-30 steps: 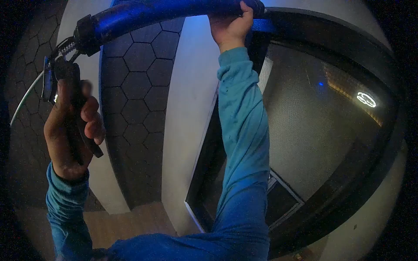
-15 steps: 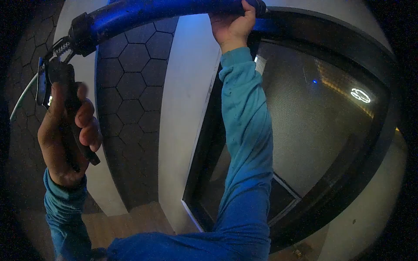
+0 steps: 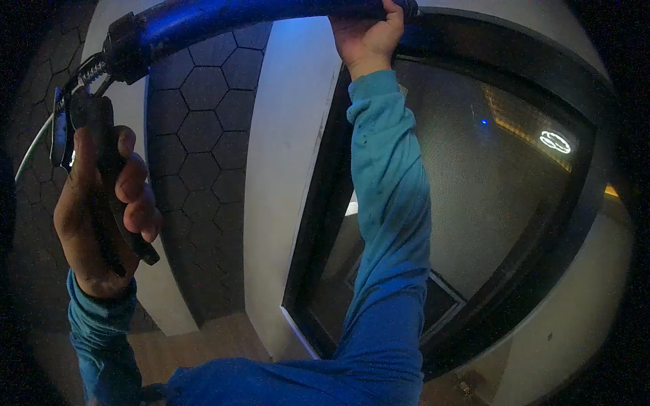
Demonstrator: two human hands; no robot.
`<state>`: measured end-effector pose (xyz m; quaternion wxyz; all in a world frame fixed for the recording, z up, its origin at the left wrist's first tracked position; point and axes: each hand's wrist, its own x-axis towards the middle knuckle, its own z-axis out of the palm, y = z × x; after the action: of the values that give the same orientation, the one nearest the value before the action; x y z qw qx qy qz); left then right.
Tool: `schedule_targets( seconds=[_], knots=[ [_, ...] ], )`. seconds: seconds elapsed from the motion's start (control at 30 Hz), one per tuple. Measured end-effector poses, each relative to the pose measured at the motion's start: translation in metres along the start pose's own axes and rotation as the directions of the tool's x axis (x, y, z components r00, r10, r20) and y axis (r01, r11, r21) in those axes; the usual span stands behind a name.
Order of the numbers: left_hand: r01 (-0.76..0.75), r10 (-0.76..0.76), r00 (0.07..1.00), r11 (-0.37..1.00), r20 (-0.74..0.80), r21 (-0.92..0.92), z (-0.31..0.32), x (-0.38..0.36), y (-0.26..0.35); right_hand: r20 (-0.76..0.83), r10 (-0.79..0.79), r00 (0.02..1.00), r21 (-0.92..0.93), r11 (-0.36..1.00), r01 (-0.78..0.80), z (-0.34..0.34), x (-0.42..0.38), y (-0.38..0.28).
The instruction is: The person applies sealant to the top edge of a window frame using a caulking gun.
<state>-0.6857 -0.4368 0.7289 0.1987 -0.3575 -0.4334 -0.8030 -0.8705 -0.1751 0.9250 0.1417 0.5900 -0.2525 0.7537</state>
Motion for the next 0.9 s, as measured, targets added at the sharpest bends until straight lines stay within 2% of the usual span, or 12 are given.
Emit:
schedule_targets(
  seconds=[0.13, 0.23, 0.43, 0.53, 0.6, 0.63, 0.7, 0.73, 0.77, 0.8, 0.83, 0.9],
  knots=[
    [-0.003, 0.005, 1.0, 0.999, 0.024, -0.054, 0.005, -0.005, -0.001, -0.079, -0.008, 0.997, 0.039, 0.999, 0.011, 0.004, 0.001, -0.004],
    [0.01, -0.008, 1.0, 0.996, 0.025, -0.087, 0.011, -0.012, 0.009, -0.014, -0.006, 1.0, 0.031, 1.0, 0.006, 0.014, 0.0, -0.012],
    [0.026, -0.023, 0.999, 0.993, 0.028, -0.111, 0.01, -0.014, 0.012, -0.034, -0.023, 0.999, 0.021, 0.999, 0.024, 0.017, 0.003, -0.016],
    [0.043, -0.029, 0.996, 0.984, 0.084, -0.173, 0.006, -0.009, 0.001, -0.095, 0.024, 0.995, -0.038, 0.999, -0.028, 0.018, -0.006, -0.027],
    [0.02, 0.042, 0.972, 0.965, 0.232, -0.261, -0.01, -0.001, -0.003, -0.107, -0.018, 0.994, -0.096, 0.995, 0.008, 0.041, -0.007, -0.047],
    [0.149, 0.064, 0.843, 0.926, 0.533, -0.347, -0.041, 0.02, -0.004, -0.119, -0.054, 0.991, -0.157, 0.987, 0.035, 0.058, -0.008, -0.061],
    [0.427, -0.012, 0.728, 0.791, 0.686, -0.439, -0.061, 0.047, -0.01, 0.085, -0.262, 0.961, -0.378, 0.884, 0.275, 0.098, -0.023, -0.092],
    [0.504, 0.028, 0.674, 0.713, 0.738, -0.487, -0.059, 0.063, -0.019, 0.045, -0.109, 0.993, 0.083, 0.991, 0.105, 0.084, -0.012, -0.139],
    [0.578, 0.074, 0.621, 0.629, 0.78, -0.52, -0.055, 0.077, -0.029, 0.357, 0.004, 0.934, -0.418, 0.895, 0.156, 0.113, -0.001, -0.191],
    [0.638, 0.135, 0.551, 0.568, 0.824, -0.52, -0.048, 0.089, -0.035, 0.363, -0.149, 0.92, -0.447, 0.838, 0.312, 0.156, -0.015, -0.165],
    [0.66, 0.165, 0.519, 0.546, 0.839, -0.516, -0.042, 0.098, -0.04, 0.379, -0.295, 0.877, -0.474, 0.752, 0.458, 0.195, -0.032, -0.137],
    [0.709, 0.256, 0.423, 0.504, 0.869, -0.493, -0.028, 0.115, -0.056, 0.608, -0.136, 0.782, -0.597, 0.571, 0.564, 0.228, -0.032, -0.163]
  ],
)
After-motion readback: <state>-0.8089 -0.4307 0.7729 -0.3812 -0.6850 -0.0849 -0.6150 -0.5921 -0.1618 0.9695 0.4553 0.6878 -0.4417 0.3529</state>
